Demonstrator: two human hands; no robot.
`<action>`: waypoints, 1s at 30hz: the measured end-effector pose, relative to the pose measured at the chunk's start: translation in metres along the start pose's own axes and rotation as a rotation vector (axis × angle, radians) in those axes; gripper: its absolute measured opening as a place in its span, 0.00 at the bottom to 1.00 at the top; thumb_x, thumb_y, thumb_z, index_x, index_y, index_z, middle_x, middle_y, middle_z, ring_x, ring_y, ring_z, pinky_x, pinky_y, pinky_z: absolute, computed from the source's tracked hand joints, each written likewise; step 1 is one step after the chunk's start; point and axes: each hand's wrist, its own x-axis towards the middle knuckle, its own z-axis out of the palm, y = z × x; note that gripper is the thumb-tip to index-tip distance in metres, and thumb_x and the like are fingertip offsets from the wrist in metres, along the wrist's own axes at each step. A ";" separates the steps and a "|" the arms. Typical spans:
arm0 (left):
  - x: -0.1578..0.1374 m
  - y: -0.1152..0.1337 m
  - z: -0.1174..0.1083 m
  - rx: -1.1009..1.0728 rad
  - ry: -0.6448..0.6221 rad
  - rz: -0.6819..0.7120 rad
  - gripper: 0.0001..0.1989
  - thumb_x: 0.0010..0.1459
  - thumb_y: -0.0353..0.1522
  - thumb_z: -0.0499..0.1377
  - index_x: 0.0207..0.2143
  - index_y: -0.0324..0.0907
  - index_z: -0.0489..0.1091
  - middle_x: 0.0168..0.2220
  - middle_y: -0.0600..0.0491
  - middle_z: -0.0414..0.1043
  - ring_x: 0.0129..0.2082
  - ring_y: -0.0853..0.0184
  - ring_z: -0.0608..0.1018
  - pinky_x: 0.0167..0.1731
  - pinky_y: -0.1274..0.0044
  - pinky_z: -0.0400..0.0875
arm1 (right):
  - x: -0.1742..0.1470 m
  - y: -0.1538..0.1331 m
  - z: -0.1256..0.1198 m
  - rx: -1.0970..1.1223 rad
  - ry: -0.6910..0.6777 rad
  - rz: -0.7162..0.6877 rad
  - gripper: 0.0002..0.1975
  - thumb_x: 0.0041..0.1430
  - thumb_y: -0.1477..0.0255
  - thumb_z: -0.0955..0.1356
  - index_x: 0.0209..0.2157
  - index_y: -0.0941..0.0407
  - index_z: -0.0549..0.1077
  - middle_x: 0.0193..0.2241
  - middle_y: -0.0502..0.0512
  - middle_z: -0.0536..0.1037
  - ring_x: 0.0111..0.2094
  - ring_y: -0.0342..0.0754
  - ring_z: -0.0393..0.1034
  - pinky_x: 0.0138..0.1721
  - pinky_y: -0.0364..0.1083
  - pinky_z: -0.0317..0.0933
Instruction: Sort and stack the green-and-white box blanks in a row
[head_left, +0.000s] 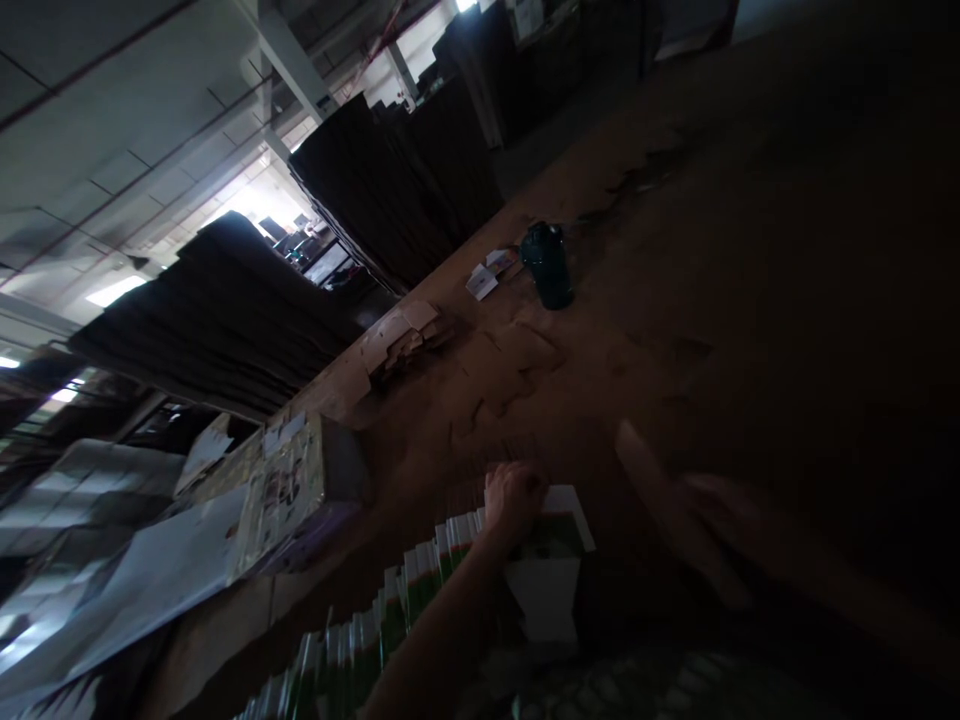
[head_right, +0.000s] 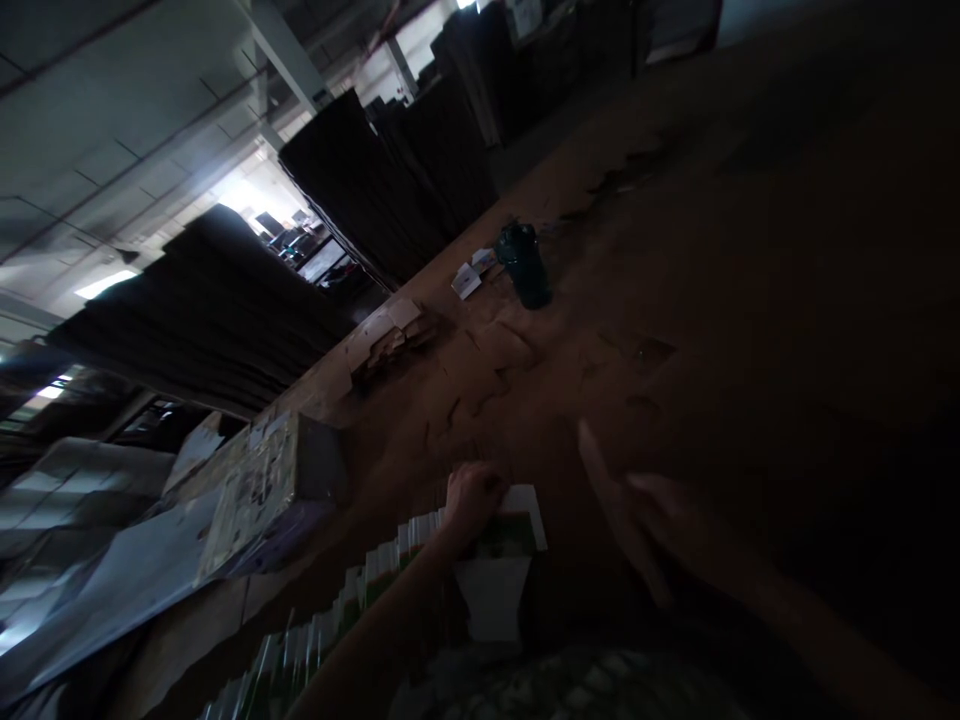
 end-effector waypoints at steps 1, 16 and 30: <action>0.000 0.000 0.001 -0.004 0.008 -0.001 0.07 0.59 0.31 0.57 0.32 0.47 0.76 0.42 0.56 0.78 0.46 0.64 0.74 0.45 0.73 0.62 | -0.001 -0.009 0.018 0.037 -0.040 -0.065 0.31 0.64 0.50 0.51 0.52 0.51 0.74 0.55 0.60 0.74 0.54 0.57 0.70 0.55 0.56 0.64; -0.010 0.023 0.024 0.111 0.004 0.060 0.26 0.58 0.40 0.59 0.58 0.52 0.61 0.59 0.50 0.63 0.58 0.57 0.63 0.59 0.61 0.52 | -0.007 -0.001 0.082 -0.393 -0.019 -0.264 0.24 0.61 0.63 0.60 0.59 0.44 0.68 0.60 0.60 0.69 0.58 0.63 0.65 0.55 0.67 0.60; -0.004 0.030 -0.021 -0.157 0.026 -0.086 0.18 0.67 0.40 0.45 0.57 0.53 0.61 0.58 0.54 0.65 0.59 0.63 0.65 0.59 0.64 0.57 | -0.005 -0.095 -0.012 0.129 -0.228 -0.138 0.23 0.58 0.51 0.62 0.40 0.54 0.76 0.38 0.58 0.81 0.39 0.56 0.76 0.42 0.52 0.68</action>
